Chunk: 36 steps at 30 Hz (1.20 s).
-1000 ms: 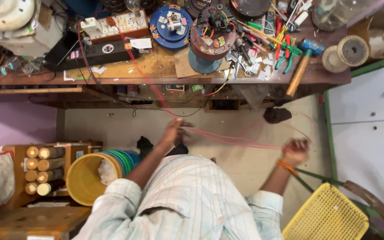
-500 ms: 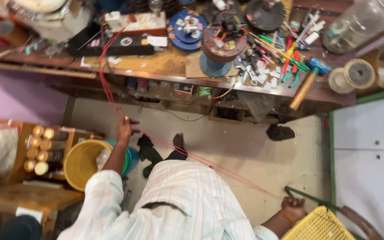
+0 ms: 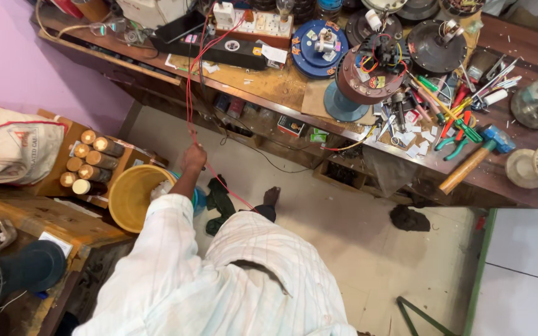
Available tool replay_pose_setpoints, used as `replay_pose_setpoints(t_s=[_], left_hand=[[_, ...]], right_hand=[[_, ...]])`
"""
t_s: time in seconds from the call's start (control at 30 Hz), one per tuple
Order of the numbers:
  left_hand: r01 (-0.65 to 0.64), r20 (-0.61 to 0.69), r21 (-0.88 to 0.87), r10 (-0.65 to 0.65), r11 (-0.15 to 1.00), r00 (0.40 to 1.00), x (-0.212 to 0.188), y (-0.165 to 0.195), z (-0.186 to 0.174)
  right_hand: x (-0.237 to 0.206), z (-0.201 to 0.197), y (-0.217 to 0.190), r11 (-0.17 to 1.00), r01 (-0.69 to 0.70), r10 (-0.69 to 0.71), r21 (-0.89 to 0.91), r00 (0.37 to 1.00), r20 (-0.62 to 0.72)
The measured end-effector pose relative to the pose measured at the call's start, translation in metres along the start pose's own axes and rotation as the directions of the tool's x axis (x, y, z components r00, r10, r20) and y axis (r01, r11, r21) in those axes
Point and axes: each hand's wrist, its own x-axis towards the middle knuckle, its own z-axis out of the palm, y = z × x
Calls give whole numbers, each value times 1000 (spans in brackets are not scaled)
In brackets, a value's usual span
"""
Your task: The person repairs an electrical motor by hand, using a screwdriver to tighten terminal screws and pliers to cut and adjust wires. The person manipulates the internal wiring and components of the motor throughout the clip.
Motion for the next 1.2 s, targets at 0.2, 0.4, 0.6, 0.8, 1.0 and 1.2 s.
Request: replay_pose_setpoints(t_s=[0.2,0.4,0.6,0.8,1.0,1.2], left_hand=[[-186,481,424,-47,887,875,32,41,-3],[-688,171,-1,678,726,715,62,139,12],[-787,-268,16,761,617,591,139,263,-1],[-627,-230,219,665,747,711,189,315,-3],[-579,-212,450,711,680,670,216,321,14],[-854,-34,163,868,494,496,187,287,39]], right_hand=[[-20,16,14,998,22,-22,-62,1000,7],[-57,60,35,992,74,-75,-100,997,-9],[-72,91,80,978,145,-151,-147,988,-30],[-97,126,91,955,263,-273,-134,960,-61],[-98,147,97,777,582,-603,-239,797,-17],[-106,173,104,392,830,-798,-396,521,303]])
